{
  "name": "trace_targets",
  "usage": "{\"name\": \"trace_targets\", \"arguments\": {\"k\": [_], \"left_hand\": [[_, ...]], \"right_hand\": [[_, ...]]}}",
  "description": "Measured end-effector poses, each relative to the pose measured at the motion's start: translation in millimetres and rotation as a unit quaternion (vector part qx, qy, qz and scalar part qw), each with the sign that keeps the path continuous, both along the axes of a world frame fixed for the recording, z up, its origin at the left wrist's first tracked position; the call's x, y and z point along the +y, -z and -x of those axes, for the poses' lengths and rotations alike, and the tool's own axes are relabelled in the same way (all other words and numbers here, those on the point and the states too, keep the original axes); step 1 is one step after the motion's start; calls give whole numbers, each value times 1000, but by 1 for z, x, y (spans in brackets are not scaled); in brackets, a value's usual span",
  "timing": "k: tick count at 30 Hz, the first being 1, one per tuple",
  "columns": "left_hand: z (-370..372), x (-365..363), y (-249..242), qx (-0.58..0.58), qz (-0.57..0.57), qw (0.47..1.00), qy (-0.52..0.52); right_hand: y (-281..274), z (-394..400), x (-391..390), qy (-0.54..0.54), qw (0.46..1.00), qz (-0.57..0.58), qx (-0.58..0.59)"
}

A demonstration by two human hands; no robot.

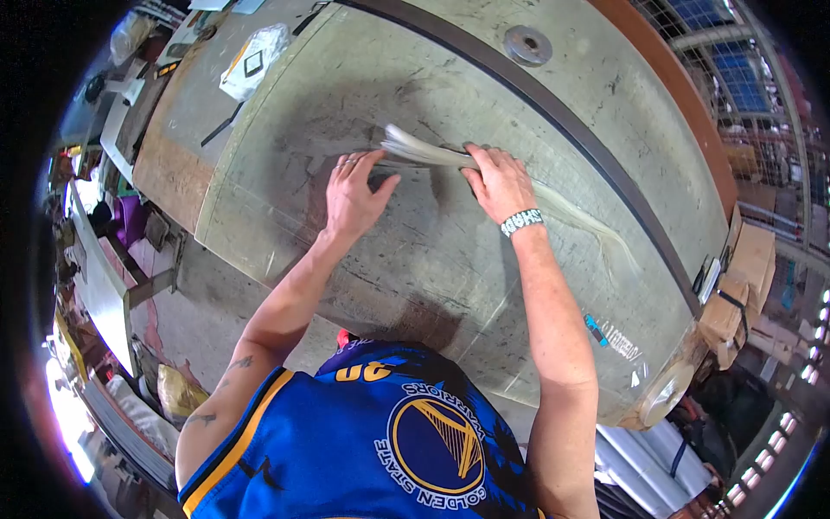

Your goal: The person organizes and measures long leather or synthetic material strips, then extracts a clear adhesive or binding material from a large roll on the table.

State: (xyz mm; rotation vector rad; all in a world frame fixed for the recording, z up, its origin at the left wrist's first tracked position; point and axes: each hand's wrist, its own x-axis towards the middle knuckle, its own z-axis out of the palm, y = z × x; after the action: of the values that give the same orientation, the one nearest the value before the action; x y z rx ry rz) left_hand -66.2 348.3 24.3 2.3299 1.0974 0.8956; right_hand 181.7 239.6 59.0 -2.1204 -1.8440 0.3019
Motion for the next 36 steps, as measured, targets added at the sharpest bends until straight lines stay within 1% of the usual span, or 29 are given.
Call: {"name": "trace_targets", "arguments": {"k": [3, 7, 10, 13, 14, 15, 17, 20, 23, 26, 29, 30, 33, 36], "left_hand": [[-8, 4, 7, -22, 78, 996, 20], [1, 10, 11, -34, 106, 993, 27], [36, 20, 9, -46, 55, 997, -9], [63, 30, 6, -47, -30, 996, -71], [70, 33, 4, -23, -8, 995, -100], [75, 39, 4, -31, 0, 993, -118], [85, 52, 6, -10, -2, 995, -104], [92, 70, 10, -17, -29, 999, -27], [91, 76, 12, -53, 95, 994, 3], [82, 75, 0, -108, 218, 969, -35], [81, 79, -10, -49, 160, 985, 46], [82, 85, -9, -17, 91, 991, 96], [83, 82, -15, 106, -35, 984, 136], [73, 72, -28, 130, -76, 975, 161]], "right_hand": [[-1, 0, 1, -4, 1000, -4, 6], [-4, -1, 1, -1, 1000, 4, 8], [0, -1, 2, -2, 1000, -6, 14], [-2, 0, 1, 2, 1000, -4, 14], [-1, -1, 1, 4, 1000, -6, 10], [1, -1, 1, 5, 1000, -8, 6], [4, -1, 0, 3, 1000, -9, 0], [5, -2, 2, 0, 1000, -10, -7], [3, 0, 1, 2, 1000, -11, -8], [2, -1, -1, 1, 1000, -15, -7], [0, 0, 1, -2, 1000, -12, -9], [0, 0, 1, -2, 1000, -7, -9], [2, -2, 2, -4, 1000, -9, -10], [3, -2, 1, -2, 1000, -3, -12]]}}
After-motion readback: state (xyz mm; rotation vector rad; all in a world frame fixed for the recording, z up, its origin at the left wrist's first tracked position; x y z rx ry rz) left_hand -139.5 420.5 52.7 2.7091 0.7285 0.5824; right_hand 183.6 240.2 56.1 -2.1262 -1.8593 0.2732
